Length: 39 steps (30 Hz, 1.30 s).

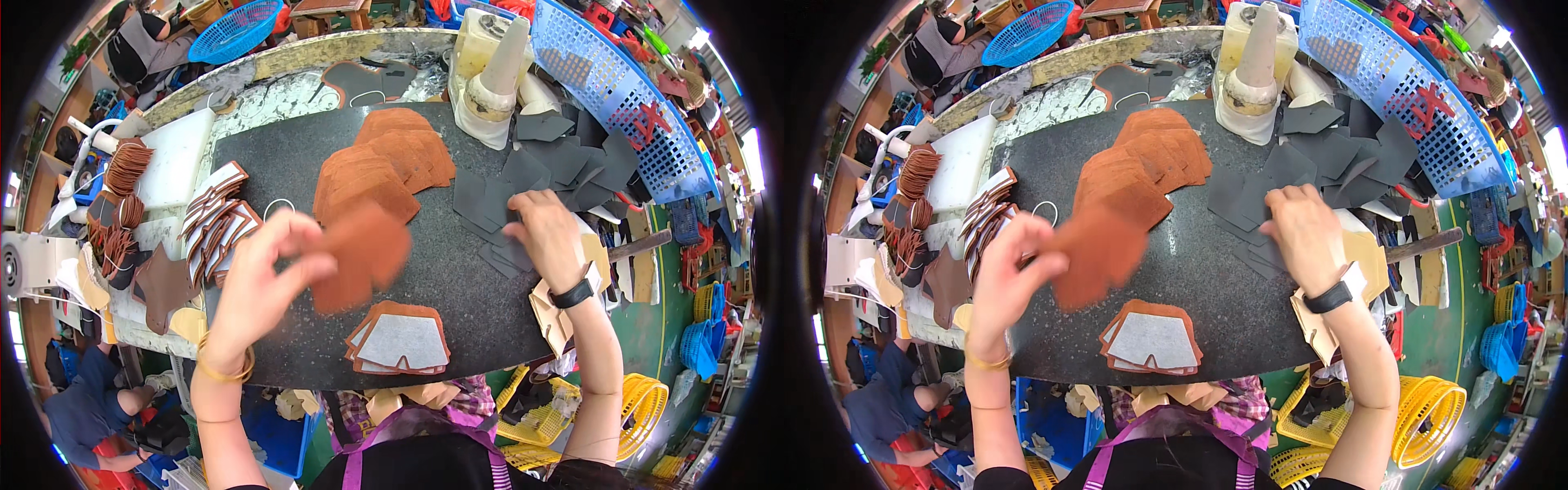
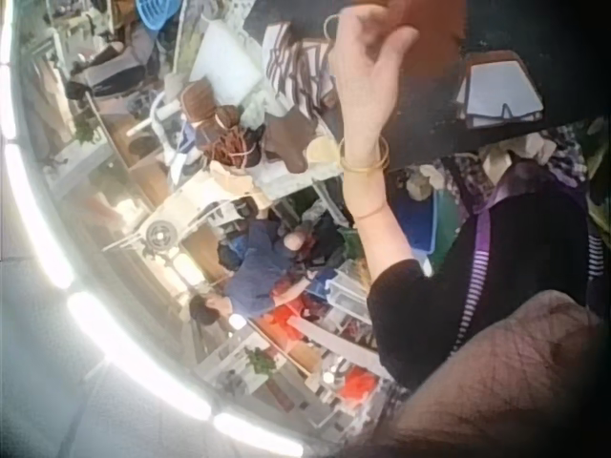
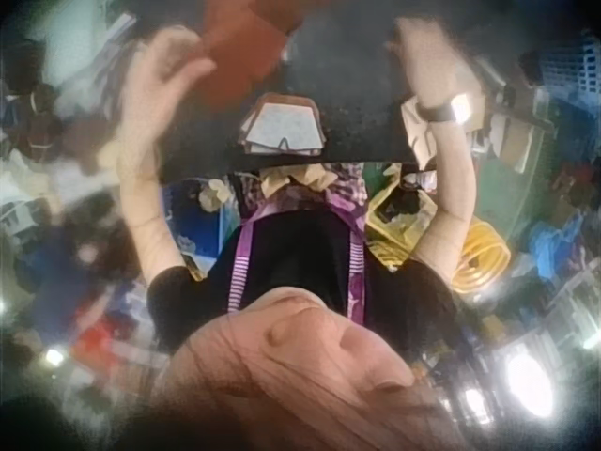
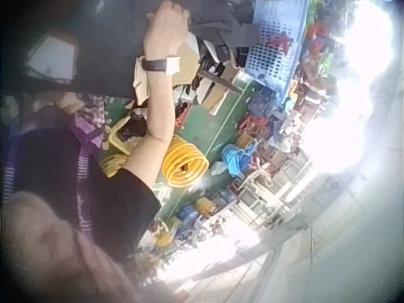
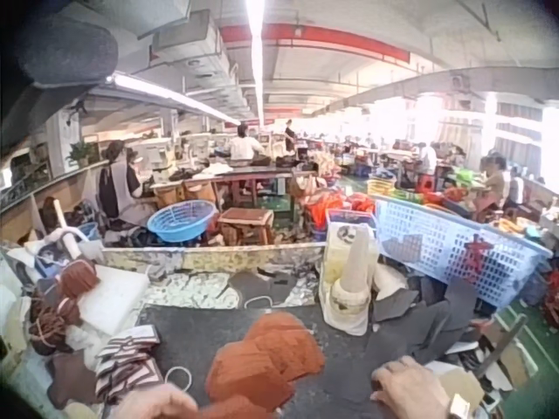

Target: The person assembles shoe components by repeatedly aligning leather cutouts, fabric linings, and inner patches on top of each other by hand to form stacked layers.

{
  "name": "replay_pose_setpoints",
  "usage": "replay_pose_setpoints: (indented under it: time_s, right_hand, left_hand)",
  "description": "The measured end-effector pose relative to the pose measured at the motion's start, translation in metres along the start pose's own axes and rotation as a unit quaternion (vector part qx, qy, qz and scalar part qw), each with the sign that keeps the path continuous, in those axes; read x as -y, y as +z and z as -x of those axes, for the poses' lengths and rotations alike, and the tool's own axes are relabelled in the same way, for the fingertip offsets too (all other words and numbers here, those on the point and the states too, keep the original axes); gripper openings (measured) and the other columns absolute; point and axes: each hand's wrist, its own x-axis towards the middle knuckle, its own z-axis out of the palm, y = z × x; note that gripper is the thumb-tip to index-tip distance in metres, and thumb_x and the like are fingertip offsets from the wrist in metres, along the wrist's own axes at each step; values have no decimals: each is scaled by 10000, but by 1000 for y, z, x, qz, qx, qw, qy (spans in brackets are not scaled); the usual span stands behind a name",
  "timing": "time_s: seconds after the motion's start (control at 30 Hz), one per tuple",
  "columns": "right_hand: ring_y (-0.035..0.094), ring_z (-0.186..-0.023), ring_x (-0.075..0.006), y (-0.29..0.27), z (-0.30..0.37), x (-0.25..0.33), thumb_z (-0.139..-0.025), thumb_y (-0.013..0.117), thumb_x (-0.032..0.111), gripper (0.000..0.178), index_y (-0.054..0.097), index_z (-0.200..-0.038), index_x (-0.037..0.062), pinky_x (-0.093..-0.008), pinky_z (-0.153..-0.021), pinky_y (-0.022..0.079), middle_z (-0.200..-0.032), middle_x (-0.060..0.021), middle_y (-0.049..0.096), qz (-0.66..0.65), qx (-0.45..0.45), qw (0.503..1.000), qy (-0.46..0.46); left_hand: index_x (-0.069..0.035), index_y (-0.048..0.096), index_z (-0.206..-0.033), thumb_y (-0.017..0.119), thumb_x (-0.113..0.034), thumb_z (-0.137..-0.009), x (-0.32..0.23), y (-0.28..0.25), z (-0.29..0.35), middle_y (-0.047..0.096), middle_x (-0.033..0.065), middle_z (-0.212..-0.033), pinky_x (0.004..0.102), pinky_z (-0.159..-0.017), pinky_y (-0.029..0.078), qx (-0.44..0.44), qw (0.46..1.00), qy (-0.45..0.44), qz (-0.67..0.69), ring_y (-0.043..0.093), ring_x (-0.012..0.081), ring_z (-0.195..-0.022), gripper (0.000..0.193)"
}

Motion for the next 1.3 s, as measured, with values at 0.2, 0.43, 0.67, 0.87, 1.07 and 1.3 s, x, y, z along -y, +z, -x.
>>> replay_pose_setpoints:
  time_s: [0.2, 0.43, 0.67, 0.87, 1.07, 1.3]
  right_hand:
    - [641, -827, -236, 25, 7, 16, -726, 636, 95, 82, 623, -787, 42, -337, -706, 541, -838, -97, 640, 193, -46, 976, -94]
    - [668, -805, -225, 24, 7, 16, -742, 604, 105, 74, 625, -759, 36, -305, -638, 560, -803, -98, 639, 132, -4, 989, -60]
    - [675, -779, -216, 19, 8, 5, -708, 624, 83, 46, 619, -733, 45, -319, -585, 551, -749, -87, 626, 124, -28, 987, -95]
    - [588, -633, -119, -25, 2, -32, -867, 613, 20, 135, 672, -976, -32, -243, -577, 450, -770, -73, 640, -229, -299, 921, 94]
    - [582, -647, -53, -62, 41, 21, -858, 545, -36, 189, 688, -979, -8, -200, -573, 435, -762, -39, 646, -353, -137, 925, 29]
    - [680, -755, -145, -37, 50, 84, -780, 724, 1, 264, 605, -1016, -7, -261, -658, 529, -863, -87, 683, -442, 34, 890, -105]
  left_hand:
    - [-53, 593, -1114, 738, -220, -807, -3, 32, 39, 600, 102, -1037, 362, -898, 440, 200, 972, 22, -118, 577, 248, -1002, 378]
    - [-23, 598, -1032, 684, -170, -794, 14, 123, -65, 575, 107, -1168, 395, -1012, 406, 66, 848, 402, -339, 515, 269, -1176, 293]
    - [-16, 615, -991, 675, -177, -812, 13, 133, -77, 605, 111, -1153, 392, -1000, 423, 139, 889, 336, -279, 570, 264, -1115, 248]
    - [-24, 622, -931, 688, -169, -800, 16, 133, -82, 610, 98, -1148, 382, -945, 456, 139, 900, 327, -253, 577, 263, -1104, 206]
    - [11, 649, -1059, 472, -224, -995, 17, 92, -91, 686, 106, -1002, 301, -839, 484, 110, 991, 60, 42, 636, 158, -933, 301]
    - [5, 665, -907, 664, -112, -889, -10, 51, 26, 683, 55, -663, 223, -517, 500, 138, 988, -32, 54, 649, 84, -572, 118]
